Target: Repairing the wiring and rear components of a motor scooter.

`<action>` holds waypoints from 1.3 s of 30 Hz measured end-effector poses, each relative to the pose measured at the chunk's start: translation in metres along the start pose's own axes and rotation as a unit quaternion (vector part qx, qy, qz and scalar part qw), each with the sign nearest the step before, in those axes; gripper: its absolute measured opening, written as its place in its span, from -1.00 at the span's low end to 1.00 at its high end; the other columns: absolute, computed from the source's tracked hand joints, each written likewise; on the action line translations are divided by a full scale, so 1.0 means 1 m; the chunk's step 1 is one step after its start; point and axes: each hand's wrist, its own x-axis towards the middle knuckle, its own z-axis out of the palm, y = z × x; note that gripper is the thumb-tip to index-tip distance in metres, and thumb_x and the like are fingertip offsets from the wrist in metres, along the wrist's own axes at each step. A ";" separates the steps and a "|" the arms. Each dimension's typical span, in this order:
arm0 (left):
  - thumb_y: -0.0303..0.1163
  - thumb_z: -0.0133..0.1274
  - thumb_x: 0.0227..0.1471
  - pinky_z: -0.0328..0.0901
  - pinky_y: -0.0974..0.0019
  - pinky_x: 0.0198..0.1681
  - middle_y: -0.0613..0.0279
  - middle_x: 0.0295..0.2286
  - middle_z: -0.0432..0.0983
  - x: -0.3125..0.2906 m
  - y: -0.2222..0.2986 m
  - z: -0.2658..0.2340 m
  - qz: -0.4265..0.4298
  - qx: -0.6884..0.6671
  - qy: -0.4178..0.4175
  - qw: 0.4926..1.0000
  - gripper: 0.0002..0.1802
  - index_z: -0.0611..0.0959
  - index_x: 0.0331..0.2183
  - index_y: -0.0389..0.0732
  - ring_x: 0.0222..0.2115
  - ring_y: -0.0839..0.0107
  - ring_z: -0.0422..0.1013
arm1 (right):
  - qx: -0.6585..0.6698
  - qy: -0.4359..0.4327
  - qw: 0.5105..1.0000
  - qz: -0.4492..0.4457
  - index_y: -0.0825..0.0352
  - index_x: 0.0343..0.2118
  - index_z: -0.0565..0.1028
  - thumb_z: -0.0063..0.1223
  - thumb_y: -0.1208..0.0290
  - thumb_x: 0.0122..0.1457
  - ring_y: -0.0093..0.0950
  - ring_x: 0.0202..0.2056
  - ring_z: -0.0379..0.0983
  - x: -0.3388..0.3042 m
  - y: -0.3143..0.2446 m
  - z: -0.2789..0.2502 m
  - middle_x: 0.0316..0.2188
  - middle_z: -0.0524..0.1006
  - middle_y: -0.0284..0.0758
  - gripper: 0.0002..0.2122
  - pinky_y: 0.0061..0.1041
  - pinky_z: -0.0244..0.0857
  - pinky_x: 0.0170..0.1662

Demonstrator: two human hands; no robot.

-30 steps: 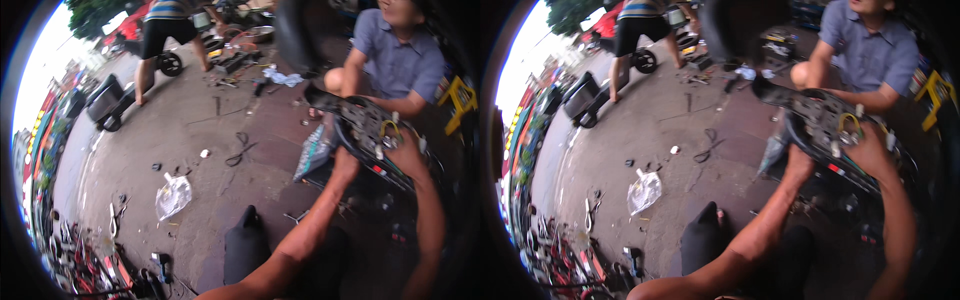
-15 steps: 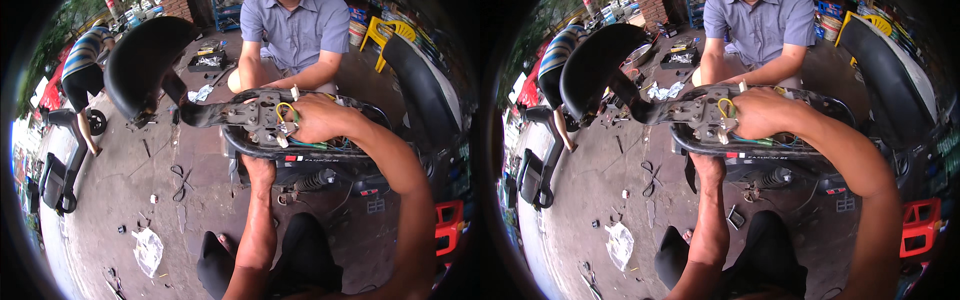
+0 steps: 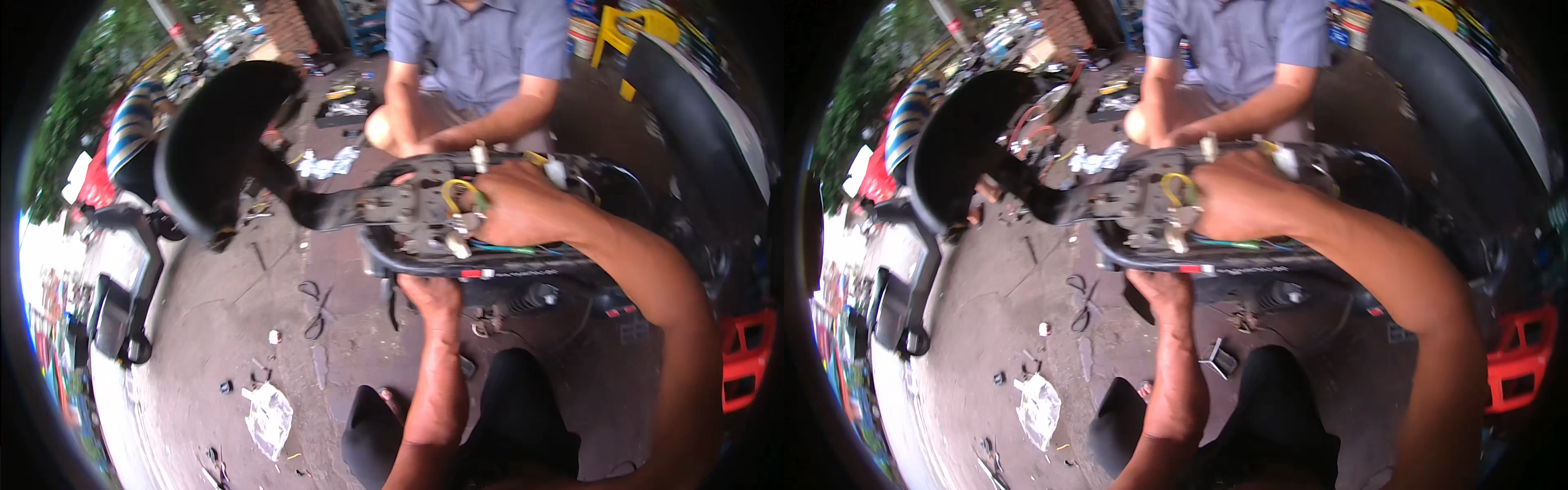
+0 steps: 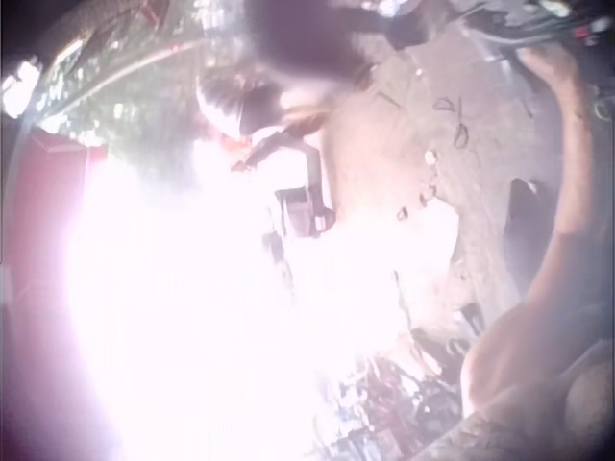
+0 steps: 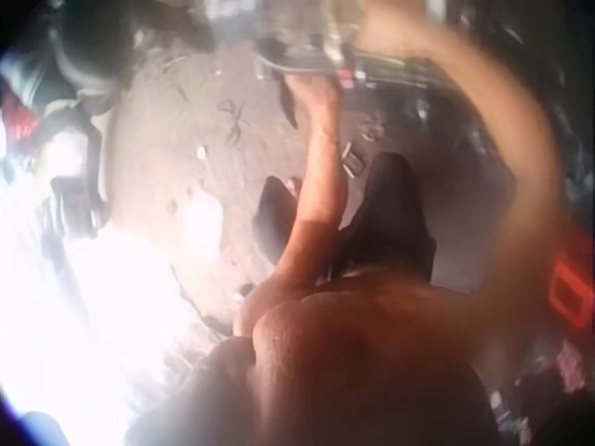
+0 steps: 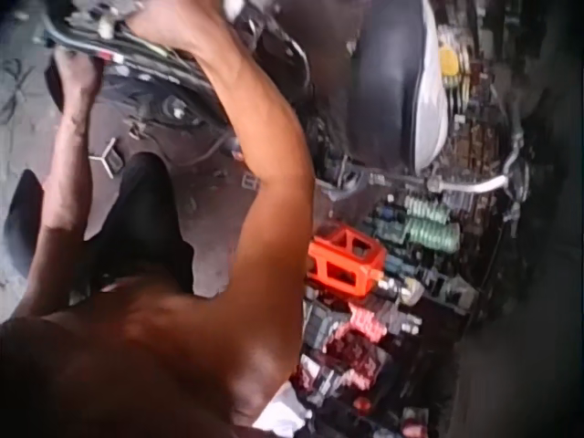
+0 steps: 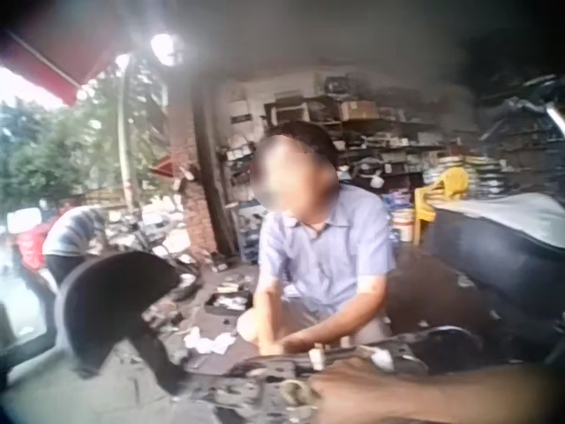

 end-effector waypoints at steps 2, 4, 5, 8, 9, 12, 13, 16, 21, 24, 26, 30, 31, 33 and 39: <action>-0.51 0.01 0.05 0.34 0.38 -0.21 0.27 -0.30 0.52 0.000 0.019 0.014 -0.034 -0.148 0.045 0.987 -0.74 0.53 -0.19 -0.40 -0.33 0.47 0.42 | 0.024 0.003 1.000 -0.009 0.19 -0.39 0.60 0.19 0.12 -0.15 -0.08 -0.31 0.50 0.000 0.008 0.005 -0.44 0.56 -0.09 -0.71 -0.11 0.32 -0.20; -0.51 0.01 0.05 0.33 0.39 -0.20 0.29 -0.29 0.51 -0.001 0.032 0.025 -0.077 -0.233 0.086 0.966 -0.72 0.51 -0.17 -0.41 -0.32 0.50 0.41 | 0.016 0.032 0.999 -0.034 0.16 -0.40 0.61 0.19 0.13 -0.16 -0.09 -0.34 0.49 -0.004 0.011 0.007 -0.46 0.56 -0.11 -0.73 -0.15 0.33 -0.24; -0.53 0.01 0.04 0.33 0.40 -0.18 0.27 -0.27 0.50 -0.001 0.036 0.022 -0.100 -0.242 0.061 0.963 -0.72 0.51 -0.16 -0.40 -0.28 0.53 0.40 | 0.001 0.018 0.999 -0.032 0.23 -0.43 0.60 0.17 0.13 -0.14 -0.09 -0.35 0.50 -0.004 0.009 0.004 -0.48 0.55 -0.08 -0.72 -0.15 0.34 -0.23; -0.51 0.06 0.01 0.33 0.46 -0.29 0.33 -0.31 0.49 0.001 0.021 0.013 -0.068 -0.240 0.058 0.967 -0.75 0.53 -0.20 -0.33 -0.37 0.57 0.40 | -0.010 0.006 0.999 -0.047 0.27 -0.49 0.60 0.16 0.14 -0.14 -0.10 -0.39 0.50 -0.002 -0.001 0.003 -0.54 0.54 -0.07 -0.72 -0.15 0.35 -0.26; -0.52 0.05 0.01 0.32 0.47 -0.33 0.36 -0.36 0.49 0.002 0.025 0.017 -0.073 -0.254 0.069 0.962 -0.82 0.55 -0.27 -0.31 -0.40 0.58 0.40 | -0.018 0.017 0.999 -0.046 0.24 -0.51 0.61 0.16 0.14 -0.15 -0.11 -0.43 0.50 -0.003 0.001 0.001 -0.57 0.53 -0.09 -0.74 -0.16 0.35 -0.29; -0.53 0.02 0.01 0.30 0.50 -0.37 0.40 -0.43 0.48 -0.001 0.029 0.017 -0.088 -0.274 0.065 0.955 -0.90 0.56 -0.34 -0.29 -0.43 0.61 0.39 | -0.038 0.060 0.994 -0.087 0.19 -0.51 0.61 0.15 0.14 -0.15 -0.11 -0.48 0.49 -0.007 0.008 0.007 -0.62 0.52 -0.13 -0.77 -0.17 0.35 -0.35; -0.53 0.02 0.01 0.30 0.50 -0.37 0.40 -0.43 0.48 -0.002 0.029 0.016 -0.082 -0.276 0.070 0.955 -0.90 0.56 -0.34 -0.29 -0.43 0.61 0.39 | -0.042 0.076 0.992 -0.096 0.16 -0.50 0.61 0.15 0.15 -0.13 -0.11 -0.51 0.48 -0.006 0.008 0.008 -0.64 0.51 -0.15 -0.79 -0.17 0.35 -0.37; -0.52 -0.02 0.01 0.28 0.51 -0.40 0.42 -0.51 0.47 -0.007 0.019 0.015 -0.106 -0.322 0.058 0.939 -0.94 0.55 -0.42 -0.27 -0.48 0.61 0.38 | -0.012 0.090 0.992 -0.092 0.13 -0.48 0.61 0.16 0.15 -0.12 -0.14 -0.49 0.48 -0.009 0.009 0.011 -0.61 0.52 -0.16 -0.80 -0.18 0.35 -0.36; -0.35 0.16 -0.01 0.36 0.35 -0.15 0.26 -0.24 0.50 -0.004 0.010 0.018 -0.154 -0.399 0.074 0.901 -0.58 0.47 -0.11 -0.31 -0.26 0.44 0.46 | 0.030 0.089 0.993 -0.075 0.20 -0.44 0.61 0.29 0.25 -0.24 -0.17 -0.45 0.50 -0.006 0.015 0.016 -0.54 0.54 -0.18 -0.75 -0.29 0.34 -0.35; -0.34 0.16 0.00 0.35 0.35 -0.14 0.25 -0.23 0.50 -0.006 0.014 0.028 -0.116 -0.455 0.091 0.878 -0.56 0.47 -0.09 -0.31 -0.25 0.43 0.46 | 0.040 0.088 0.993 -0.061 0.11 -0.38 0.63 0.27 0.16 -0.19 -0.17 -0.45 0.50 -0.007 0.014 0.015 -0.56 0.53 -0.16 -0.74 -0.25 0.36 -0.32; -0.32 0.16 0.01 0.36 0.34 -0.15 0.25 -0.23 0.50 -0.012 0.015 0.050 -0.123 -0.468 0.089 0.870 -0.57 0.47 -0.10 -0.30 -0.26 0.42 0.46 | 0.028 0.110 0.992 -0.060 0.13 -0.39 0.63 0.27 0.19 -0.19 -0.18 -0.46 0.50 -0.023 0.023 0.003 -0.56 0.53 -0.17 -0.75 -0.27 0.36 -0.33; -0.40 0.08 0.06 0.37 0.40 -0.22 0.26 -0.27 0.51 -0.007 -0.002 0.035 -0.082 -0.365 0.163 0.913 -0.69 0.50 -0.14 -0.31 -0.31 0.47 0.45 | 0.120 0.118 0.979 -0.114 0.18 -0.42 0.62 0.28 0.31 -0.18 -0.20 -0.48 0.50 -0.003 0.012 0.022 -0.56 0.54 -0.18 -0.80 -0.32 0.35 -0.37; -0.39 0.07 0.07 0.36 0.42 -0.24 0.27 -0.28 0.50 -0.005 0.000 0.036 -0.088 -0.377 0.179 0.904 -0.70 0.50 -0.16 -0.32 -0.32 0.49 0.44 | 0.126 0.123 0.975 -0.139 0.22 -0.43 0.62 0.28 0.36 -0.17 -0.23 -0.49 0.51 0.001 0.012 0.025 -0.56 0.54 -0.20 -0.81 -0.35 0.35 -0.39; -0.51 -0.05 0.15 0.29 0.46 -0.14 0.30 -0.25 0.48 -0.009 0.007 0.042 -0.094 -0.360 0.182 0.910 -0.80 0.51 -0.16 -0.36 -0.25 0.57 0.37 | 0.128 0.120 0.976 -0.128 0.23 -0.43 0.62 0.30 0.36 -0.18 -0.27 -0.50 0.51 -0.003 0.018 0.026 -0.56 0.54 -0.21 -0.81 -0.37 0.34 -0.40; -0.44 0.01 0.09 0.29 0.44 -0.16 0.26 -0.24 0.48 -0.017 0.011 0.050 -0.132 -0.382 0.205 0.892 -0.67 0.47 -0.11 -0.39 -0.26 0.51 0.40 | 0.191 0.099 0.975 -0.060 0.35 -0.46 0.60 0.34 0.45 -0.22 -0.39 -0.55 0.51 -0.008 0.021 0.022 -0.57 0.57 -0.22 -0.80 -0.46 0.33 -0.41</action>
